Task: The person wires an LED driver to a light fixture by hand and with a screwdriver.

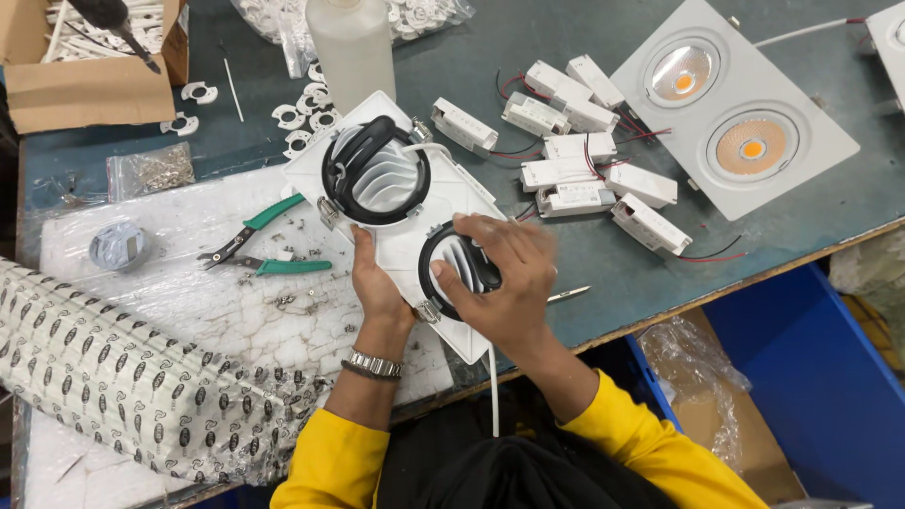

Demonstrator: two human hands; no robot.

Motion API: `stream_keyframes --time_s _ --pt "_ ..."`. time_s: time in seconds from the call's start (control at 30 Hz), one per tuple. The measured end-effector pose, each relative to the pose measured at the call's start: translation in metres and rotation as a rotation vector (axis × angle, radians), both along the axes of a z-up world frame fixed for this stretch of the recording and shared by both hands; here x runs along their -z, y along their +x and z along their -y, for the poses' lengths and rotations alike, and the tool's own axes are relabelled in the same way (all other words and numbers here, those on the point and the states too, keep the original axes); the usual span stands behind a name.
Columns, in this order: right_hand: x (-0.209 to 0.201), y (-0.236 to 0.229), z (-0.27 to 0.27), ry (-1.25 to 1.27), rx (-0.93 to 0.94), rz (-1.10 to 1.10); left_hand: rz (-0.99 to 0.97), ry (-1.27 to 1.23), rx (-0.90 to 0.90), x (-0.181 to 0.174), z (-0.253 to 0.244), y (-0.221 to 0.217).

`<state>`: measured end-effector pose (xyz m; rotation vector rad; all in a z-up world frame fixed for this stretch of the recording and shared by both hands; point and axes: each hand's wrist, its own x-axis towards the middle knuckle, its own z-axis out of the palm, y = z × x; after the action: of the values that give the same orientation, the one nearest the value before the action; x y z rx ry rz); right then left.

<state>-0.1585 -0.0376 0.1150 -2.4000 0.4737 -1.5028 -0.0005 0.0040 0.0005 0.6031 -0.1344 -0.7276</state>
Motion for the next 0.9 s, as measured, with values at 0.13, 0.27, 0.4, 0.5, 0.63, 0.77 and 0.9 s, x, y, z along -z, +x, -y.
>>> stream_keyframes --time_s 0.13,0.27,0.4,0.5,0.63,0.77,0.9 --pt "0.009 -0.002 0.011 0.103 -0.129 0.045 0.022 -0.062 0.042 -0.010 -0.001 -0.005" --pt "0.036 0.009 0.030 0.340 -0.340 0.187 0.024 -0.118 0.057 -0.019 -0.003 -0.005" --pt "0.038 0.007 0.037 0.233 -0.421 0.170 0.041 -0.108 0.037 -0.015 -0.001 -0.003" --pt "0.027 0.007 0.040 0.138 -0.476 0.148 0.061 -0.103 -0.037 -0.014 0.000 -0.004" --pt "0.016 0.011 0.040 0.076 -0.516 0.116 0.054 -0.177 -0.005 -0.020 -0.005 -0.001" --pt "0.013 0.014 0.038 0.067 -0.516 0.102 0.033 -0.179 0.000 -0.023 -0.005 -0.001" --pt "0.010 0.017 0.033 0.104 -0.449 0.073 -0.007 -0.175 0.019 -0.021 -0.002 0.001"
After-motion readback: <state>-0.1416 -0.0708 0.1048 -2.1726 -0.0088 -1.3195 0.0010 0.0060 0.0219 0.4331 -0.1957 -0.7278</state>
